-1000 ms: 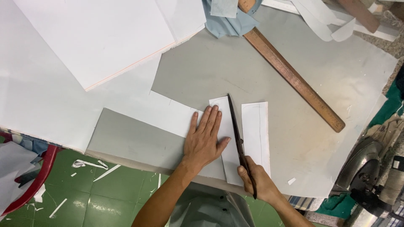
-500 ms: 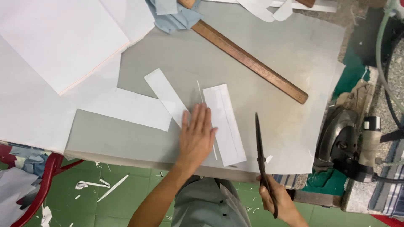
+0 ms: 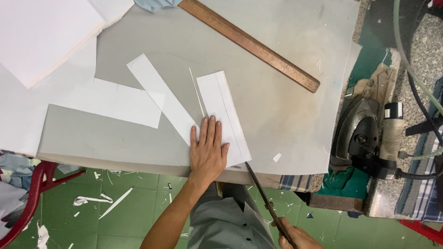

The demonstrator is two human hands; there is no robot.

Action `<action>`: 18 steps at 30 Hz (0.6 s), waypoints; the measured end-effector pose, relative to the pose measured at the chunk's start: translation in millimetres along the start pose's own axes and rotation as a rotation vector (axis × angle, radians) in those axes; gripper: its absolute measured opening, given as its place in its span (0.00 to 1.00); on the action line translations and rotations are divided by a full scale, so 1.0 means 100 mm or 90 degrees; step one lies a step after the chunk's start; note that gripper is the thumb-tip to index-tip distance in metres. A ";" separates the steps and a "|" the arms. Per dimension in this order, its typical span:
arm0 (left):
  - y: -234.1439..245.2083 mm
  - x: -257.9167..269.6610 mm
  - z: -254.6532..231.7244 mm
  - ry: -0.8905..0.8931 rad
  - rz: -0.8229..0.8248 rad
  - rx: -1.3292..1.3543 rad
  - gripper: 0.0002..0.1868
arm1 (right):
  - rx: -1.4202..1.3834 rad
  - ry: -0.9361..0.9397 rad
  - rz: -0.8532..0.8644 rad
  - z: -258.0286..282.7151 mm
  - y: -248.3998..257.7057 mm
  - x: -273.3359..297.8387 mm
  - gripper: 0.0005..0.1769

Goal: The person uses a ruler and pencil to mark lines on a sheet of white paper. They then use scissors to cut the paper along the marked lines into several strips. The person continues to trim and cut the paper strips into smaller pieces.

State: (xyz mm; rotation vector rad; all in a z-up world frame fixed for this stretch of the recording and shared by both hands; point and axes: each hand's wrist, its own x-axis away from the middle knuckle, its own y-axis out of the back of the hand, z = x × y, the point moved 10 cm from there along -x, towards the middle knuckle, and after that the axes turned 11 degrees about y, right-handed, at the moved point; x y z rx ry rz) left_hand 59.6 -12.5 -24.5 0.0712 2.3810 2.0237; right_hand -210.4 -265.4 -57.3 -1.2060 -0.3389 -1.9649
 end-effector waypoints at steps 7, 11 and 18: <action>0.02 0.02 0.02 0.007 0.004 0.029 0.33 | -0.002 0.041 -0.077 0.91 0.01 -0.15 0.39; 0.02 0.02 0.03 0.007 0.012 0.024 0.33 | 0.062 0.015 -0.094 0.63 -0.02 -0.34 0.43; 0.02 0.03 0.05 0.006 0.012 0.033 0.33 | 0.059 0.044 -0.127 0.51 -0.06 -0.47 0.35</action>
